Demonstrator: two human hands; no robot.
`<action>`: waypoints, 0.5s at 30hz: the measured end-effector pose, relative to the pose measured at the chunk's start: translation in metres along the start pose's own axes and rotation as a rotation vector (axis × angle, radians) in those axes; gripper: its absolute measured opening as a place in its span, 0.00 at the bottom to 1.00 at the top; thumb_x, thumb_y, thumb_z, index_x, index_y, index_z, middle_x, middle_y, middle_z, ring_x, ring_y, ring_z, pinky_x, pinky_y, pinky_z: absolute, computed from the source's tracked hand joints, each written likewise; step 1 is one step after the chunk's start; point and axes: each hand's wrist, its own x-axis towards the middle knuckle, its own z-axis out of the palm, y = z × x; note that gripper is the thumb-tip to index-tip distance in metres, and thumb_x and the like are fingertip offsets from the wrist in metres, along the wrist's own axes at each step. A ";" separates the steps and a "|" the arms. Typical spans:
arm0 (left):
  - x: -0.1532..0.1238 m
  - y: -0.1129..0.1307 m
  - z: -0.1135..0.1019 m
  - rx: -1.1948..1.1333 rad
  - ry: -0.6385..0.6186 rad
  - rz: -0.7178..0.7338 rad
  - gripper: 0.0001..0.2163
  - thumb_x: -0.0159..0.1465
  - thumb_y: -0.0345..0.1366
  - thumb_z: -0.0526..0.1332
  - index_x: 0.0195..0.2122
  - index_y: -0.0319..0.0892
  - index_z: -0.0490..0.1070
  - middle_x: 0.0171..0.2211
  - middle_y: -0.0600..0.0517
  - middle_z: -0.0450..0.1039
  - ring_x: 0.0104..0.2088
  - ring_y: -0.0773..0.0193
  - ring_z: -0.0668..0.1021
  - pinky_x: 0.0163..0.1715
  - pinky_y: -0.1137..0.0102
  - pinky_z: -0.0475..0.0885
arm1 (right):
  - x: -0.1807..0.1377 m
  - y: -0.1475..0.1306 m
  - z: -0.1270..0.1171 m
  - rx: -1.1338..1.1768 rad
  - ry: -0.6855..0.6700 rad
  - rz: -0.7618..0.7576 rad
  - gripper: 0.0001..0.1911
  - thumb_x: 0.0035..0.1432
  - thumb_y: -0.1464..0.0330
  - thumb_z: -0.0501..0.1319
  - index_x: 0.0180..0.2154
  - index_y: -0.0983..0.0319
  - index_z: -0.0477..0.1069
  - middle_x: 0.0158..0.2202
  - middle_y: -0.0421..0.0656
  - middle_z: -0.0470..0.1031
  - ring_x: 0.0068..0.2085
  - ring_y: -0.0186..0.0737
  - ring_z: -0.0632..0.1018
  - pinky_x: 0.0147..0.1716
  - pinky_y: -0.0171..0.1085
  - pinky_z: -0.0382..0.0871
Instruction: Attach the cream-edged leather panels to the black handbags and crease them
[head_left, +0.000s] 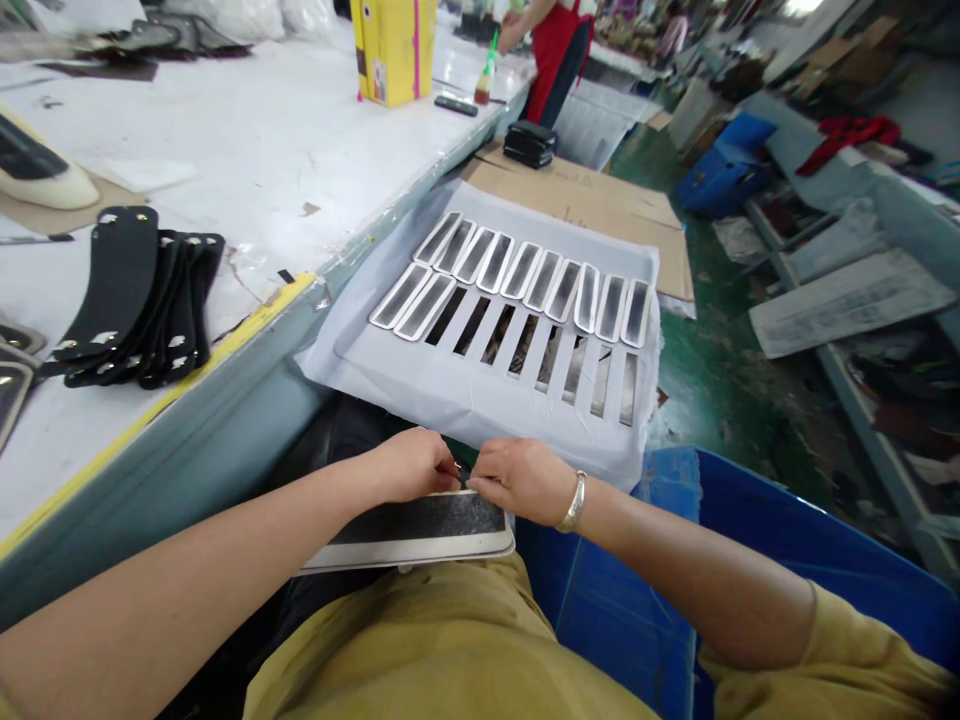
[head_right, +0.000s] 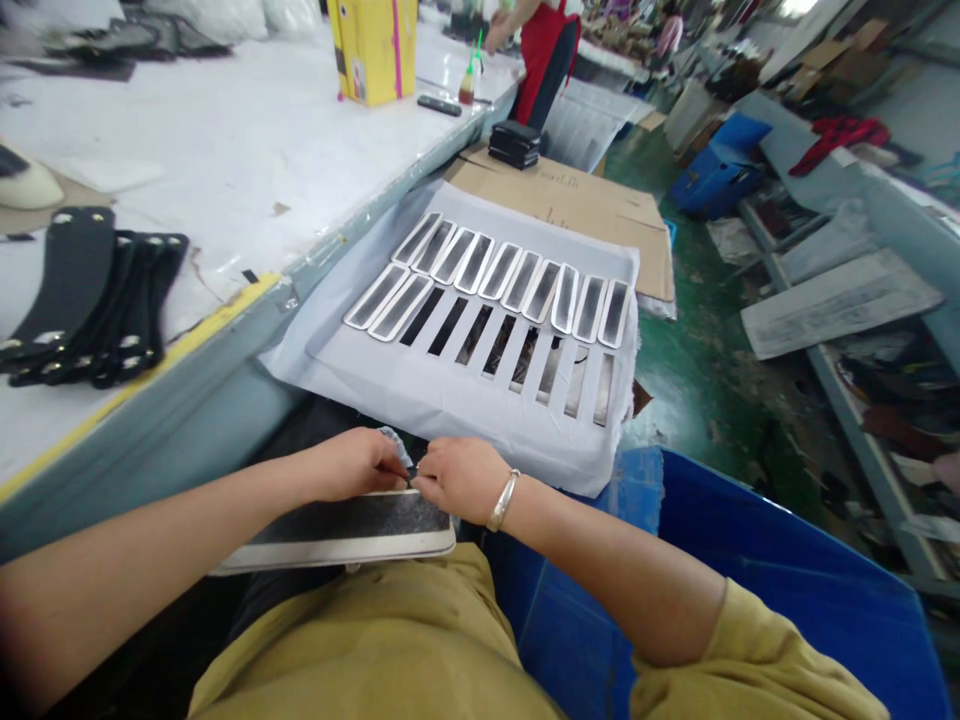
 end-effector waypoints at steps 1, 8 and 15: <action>-0.002 -0.006 -0.001 -0.090 -0.028 -0.004 0.10 0.55 0.37 0.60 0.34 0.42 0.79 0.30 0.51 0.79 0.31 0.62 0.76 0.30 0.73 0.65 | 0.006 0.000 -0.002 -0.006 -0.037 0.033 0.13 0.59 0.66 0.56 0.30 0.63 0.76 0.30 0.45 0.76 0.32 0.38 0.74 0.31 0.34 0.63; -0.031 -0.049 -0.023 -0.333 -0.187 -0.052 0.15 0.53 0.37 0.64 0.42 0.42 0.77 0.41 0.53 0.78 0.41 0.60 0.77 0.42 0.74 0.67 | 0.035 -0.002 -0.011 0.045 -0.154 0.024 0.07 0.53 0.66 0.62 0.28 0.61 0.78 0.29 0.43 0.77 0.31 0.38 0.74 0.29 0.34 0.62; -0.074 -0.089 -0.033 -0.507 -0.196 -0.067 0.18 0.58 0.46 0.60 0.45 0.43 0.75 0.46 0.54 0.75 0.48 0.61 0.74 0.49 0.74 0.65 | 0.050 -0.013 0.010 0.303 -0.005 -0.167 0.10 0.58 0.68 0.58 0.39 0.61 0.77 0.35 0.44 0.77 0.37 0.37 0.75 0.38 0.33 0.66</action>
